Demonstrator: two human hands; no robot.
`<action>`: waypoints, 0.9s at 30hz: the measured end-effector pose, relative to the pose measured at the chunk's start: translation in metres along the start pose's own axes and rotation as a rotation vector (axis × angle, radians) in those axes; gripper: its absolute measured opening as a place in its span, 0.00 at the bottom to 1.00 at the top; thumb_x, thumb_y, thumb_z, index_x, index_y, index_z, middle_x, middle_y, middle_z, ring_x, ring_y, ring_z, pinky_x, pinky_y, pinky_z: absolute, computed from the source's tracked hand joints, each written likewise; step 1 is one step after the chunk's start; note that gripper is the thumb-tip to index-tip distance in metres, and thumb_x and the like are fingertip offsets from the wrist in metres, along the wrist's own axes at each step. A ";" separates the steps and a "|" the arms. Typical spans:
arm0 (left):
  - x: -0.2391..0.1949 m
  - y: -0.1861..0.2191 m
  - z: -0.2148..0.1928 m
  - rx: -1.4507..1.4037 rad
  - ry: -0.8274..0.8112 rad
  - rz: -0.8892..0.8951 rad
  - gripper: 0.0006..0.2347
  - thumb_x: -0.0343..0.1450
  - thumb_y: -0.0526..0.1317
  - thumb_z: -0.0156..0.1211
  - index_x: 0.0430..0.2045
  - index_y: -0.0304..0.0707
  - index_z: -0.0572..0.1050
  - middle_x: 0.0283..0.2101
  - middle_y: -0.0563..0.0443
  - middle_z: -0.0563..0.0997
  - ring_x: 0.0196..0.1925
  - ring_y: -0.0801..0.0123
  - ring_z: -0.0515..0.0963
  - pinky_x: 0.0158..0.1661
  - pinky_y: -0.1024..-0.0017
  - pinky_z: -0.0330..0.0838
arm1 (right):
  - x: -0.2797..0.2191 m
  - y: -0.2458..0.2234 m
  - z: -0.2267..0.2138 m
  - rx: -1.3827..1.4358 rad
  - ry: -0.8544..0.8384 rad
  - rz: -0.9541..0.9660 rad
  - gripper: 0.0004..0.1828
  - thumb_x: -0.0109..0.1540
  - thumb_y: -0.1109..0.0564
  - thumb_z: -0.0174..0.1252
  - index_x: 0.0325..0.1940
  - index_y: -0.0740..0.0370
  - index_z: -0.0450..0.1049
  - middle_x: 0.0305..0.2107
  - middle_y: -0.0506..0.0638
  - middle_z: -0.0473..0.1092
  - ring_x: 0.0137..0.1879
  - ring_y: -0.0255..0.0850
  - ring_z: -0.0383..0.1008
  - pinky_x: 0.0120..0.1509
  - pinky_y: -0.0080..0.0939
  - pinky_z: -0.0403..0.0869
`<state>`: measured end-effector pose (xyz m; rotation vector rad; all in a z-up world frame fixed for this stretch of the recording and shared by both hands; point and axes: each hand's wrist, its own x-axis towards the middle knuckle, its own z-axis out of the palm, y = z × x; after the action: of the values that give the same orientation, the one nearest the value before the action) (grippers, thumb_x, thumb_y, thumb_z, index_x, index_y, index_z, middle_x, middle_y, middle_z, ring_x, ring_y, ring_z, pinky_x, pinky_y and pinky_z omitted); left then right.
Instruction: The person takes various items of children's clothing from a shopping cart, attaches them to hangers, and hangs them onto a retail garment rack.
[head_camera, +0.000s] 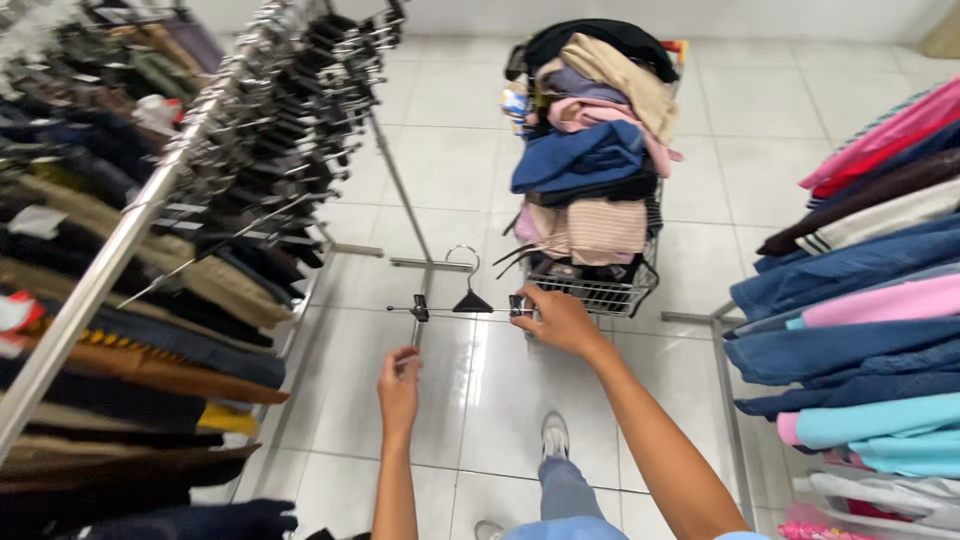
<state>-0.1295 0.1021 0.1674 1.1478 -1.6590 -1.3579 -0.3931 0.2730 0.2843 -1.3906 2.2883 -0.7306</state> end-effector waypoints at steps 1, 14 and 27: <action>0.002 -0.008 0.017 -0.037 -0.119 -0.066 0.11 0.72 0.34 0.58 0.49 0.39 0.77 0.45 0.46 0.84 0.42 0.64 0.82 0.38 0.72 0.73 | 0.000 0.013 -0.008 -0.008 -0.001 0.035 0.23 0.60 0.44 0.63 0.56 0.51 0.72 0.37 0.53 0.80 0.49 0.60 0.78 0.54 0.63 0.74; 0.153 0.089 0.236 -0.258 -0.393 -0.100 0.24 0.77 0.45 0.56 0.67 0.36 0.61 0.60 0.39 0.75 0.55 0.57 0.80 0.45 0.66 0.76 | 0.074 0.209 -0.113 0.306 0.083 0.181 0.25 0.56 0.47 0.70 0.55 0.55 0.75 0.31 0.48 0.79 0.32 0.41 0.75 0.42 0.42 0.73; 0.255 0.118 0.380 -0.284 -0.484 -0.077 0.19 0.77 0.36 0.54 0.64 0.39 0.64 0.47 0.43 0.84 0.44 0.65 0.85 0.40 0.76 0.74 | 0.160 0.295 -0.198 0.343 0.145 0.255 0.23 0.60 0.49 0.66 0.56 0.59 0.75 0.30 0.49 0.79 0.33 0.39 0.72 0.42 0.41 0.70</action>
<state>-0.5922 0.0101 0.1976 0.7613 -1.6762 -1.9642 -0.7820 0.2896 0.2593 -0.9008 2.2535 -1.1042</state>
